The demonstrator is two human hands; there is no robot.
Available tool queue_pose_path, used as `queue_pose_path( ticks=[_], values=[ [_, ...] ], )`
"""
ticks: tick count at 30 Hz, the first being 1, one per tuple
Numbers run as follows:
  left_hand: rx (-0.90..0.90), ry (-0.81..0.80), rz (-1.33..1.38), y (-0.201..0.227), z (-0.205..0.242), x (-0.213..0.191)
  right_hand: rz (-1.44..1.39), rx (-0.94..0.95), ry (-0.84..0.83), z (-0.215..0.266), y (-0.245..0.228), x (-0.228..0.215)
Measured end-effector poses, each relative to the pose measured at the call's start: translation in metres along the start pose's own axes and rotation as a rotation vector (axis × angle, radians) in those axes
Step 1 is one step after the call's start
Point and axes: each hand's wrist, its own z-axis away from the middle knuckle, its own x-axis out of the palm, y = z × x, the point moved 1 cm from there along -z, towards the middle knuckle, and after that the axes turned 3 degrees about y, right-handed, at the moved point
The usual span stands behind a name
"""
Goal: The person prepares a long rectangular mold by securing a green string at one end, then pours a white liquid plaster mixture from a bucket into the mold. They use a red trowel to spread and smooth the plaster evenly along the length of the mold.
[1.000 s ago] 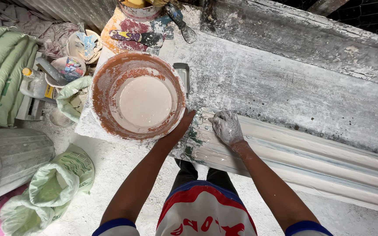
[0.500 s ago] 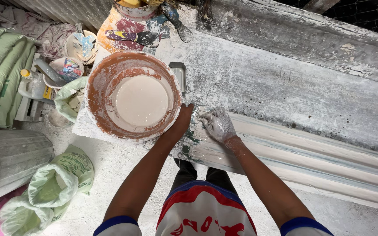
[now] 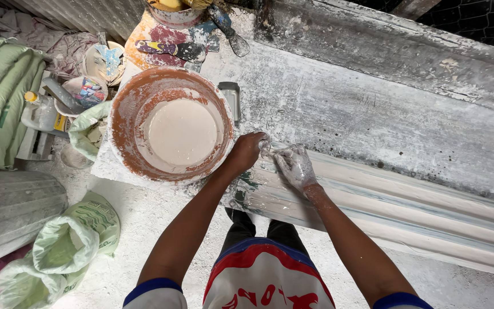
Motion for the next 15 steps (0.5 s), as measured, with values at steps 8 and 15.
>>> queue_pose_path(
  ticks=[8,15],
  values=[
    [-0.394,0.133,0.232,-0.025,0.008,-0.006,-0.013,0.011,-0.057,0.0,-0.017,0.002],
    [-0.043,-0.074,-0.509,-0.012,0.021,-0.017,0.313,-0.043,-0.222,-0.008,-0.025,0.011]
  ],
)
